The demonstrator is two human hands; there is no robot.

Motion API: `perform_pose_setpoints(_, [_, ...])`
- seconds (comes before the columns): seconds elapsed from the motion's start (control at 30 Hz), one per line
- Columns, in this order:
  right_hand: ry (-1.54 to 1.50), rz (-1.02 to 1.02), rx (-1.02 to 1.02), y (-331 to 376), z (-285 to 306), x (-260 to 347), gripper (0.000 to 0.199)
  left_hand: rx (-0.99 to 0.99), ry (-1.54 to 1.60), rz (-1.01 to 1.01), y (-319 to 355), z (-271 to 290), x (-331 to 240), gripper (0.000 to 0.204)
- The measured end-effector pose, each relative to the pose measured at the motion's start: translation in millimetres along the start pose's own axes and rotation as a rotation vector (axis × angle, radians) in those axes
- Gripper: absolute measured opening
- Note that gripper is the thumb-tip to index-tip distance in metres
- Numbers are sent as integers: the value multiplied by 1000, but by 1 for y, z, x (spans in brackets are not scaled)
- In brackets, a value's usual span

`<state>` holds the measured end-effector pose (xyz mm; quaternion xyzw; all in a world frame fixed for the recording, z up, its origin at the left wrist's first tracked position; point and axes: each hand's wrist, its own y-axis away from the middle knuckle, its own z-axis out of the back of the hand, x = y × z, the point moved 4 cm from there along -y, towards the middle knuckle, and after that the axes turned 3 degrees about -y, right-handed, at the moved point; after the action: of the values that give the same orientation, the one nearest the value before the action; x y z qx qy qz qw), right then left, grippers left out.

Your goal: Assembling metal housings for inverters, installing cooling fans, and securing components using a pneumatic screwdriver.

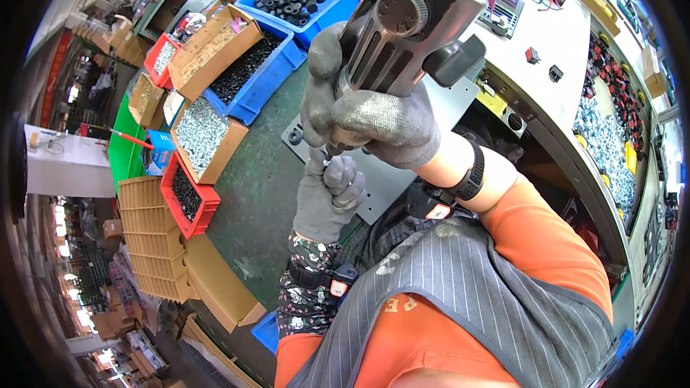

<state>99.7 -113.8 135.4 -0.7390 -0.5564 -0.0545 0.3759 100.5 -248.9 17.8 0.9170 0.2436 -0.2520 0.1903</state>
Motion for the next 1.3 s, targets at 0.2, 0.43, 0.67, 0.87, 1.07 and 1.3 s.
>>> perform_pose_setpoints(0.2, [-28, -31, 68, 4, 12, 2, 49, -13, 3, 19, -9, -3, 6, 56])
perform_pose_setpoints(0.43, [61, 17, -73, 2, 38, 14, 40, -425, -561, 29, -7, 10, -10, 45])
perform_pose_setpoints(0.67, [241, -11, -323, -24, 83, 14, 38, -503, -1937, -344, -36, 23, -82, 25])
perform_pose_setpoints(0.87, [424, -95, -308, -42, 90, -4, 44, -604, -2063, -309, -69, 32, -100, 33])
perform_pose_setpoints(1.07, [559, -109, -267, -69, 96, -13, 40, -540, -2092, -267, -69, 33, -95, 32])
perform_pose_setpoints(1.3, [501, -98, -215, -91, 99, -46, 31, -533, -1922, -436, -92, 33, -86, 28])
